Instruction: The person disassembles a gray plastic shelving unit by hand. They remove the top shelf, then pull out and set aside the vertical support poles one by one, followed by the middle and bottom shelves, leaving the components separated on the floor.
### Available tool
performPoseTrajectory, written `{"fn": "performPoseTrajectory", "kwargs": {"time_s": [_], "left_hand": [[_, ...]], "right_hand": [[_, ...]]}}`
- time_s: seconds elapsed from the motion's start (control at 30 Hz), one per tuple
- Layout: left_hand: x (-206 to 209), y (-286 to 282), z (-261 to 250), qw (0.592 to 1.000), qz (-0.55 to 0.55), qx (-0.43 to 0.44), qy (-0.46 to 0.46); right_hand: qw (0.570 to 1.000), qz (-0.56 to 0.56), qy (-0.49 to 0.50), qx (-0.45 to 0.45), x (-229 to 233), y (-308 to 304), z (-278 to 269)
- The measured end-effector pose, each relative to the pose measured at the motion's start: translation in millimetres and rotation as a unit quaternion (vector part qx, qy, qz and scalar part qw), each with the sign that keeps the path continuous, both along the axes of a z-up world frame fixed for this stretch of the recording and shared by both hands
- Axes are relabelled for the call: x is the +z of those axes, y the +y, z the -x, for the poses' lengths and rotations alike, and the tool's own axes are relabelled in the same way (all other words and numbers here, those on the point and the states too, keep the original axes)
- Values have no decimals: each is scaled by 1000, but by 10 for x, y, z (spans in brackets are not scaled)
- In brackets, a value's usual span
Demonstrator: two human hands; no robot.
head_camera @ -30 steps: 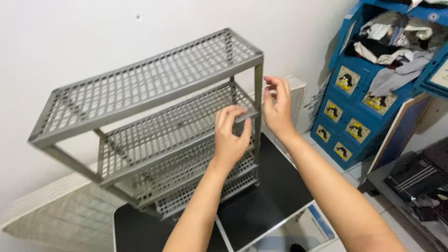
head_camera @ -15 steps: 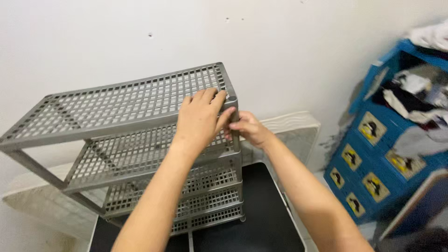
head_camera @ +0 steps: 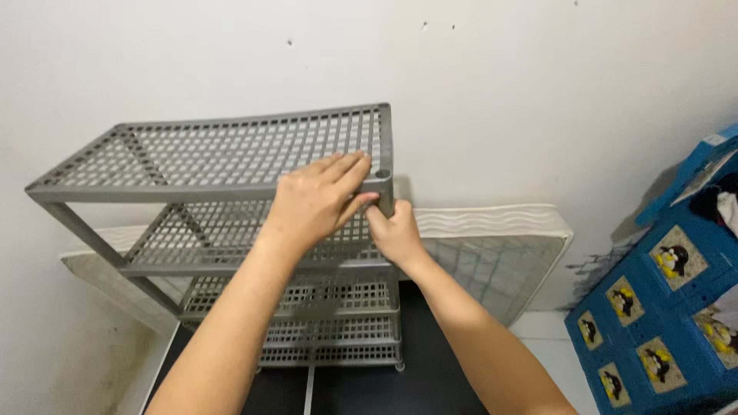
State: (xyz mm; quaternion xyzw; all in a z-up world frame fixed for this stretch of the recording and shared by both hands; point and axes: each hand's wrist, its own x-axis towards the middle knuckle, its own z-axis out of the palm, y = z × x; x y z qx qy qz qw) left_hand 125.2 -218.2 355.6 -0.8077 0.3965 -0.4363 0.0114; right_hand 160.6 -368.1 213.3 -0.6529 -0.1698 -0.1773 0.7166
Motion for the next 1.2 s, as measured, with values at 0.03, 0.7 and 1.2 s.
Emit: {"fn": "performPoseTrajectory", "kwargs": {"time_s": [0.03, 0.7, 1.2], "left_hand": [[-14, 2, 48, 1000, 0, 0, 11], [-57, -12, -120, 998, 29, -21, -55], [134, 19, -23, 997, 51, -49, -29]], "right_hand": [[1000, -2, 2, -25, -35, 33, 59], [977, -106, 99, 159, 126, -121, 10], [945, -78, 89, 305, 19, -266, 103]]}}
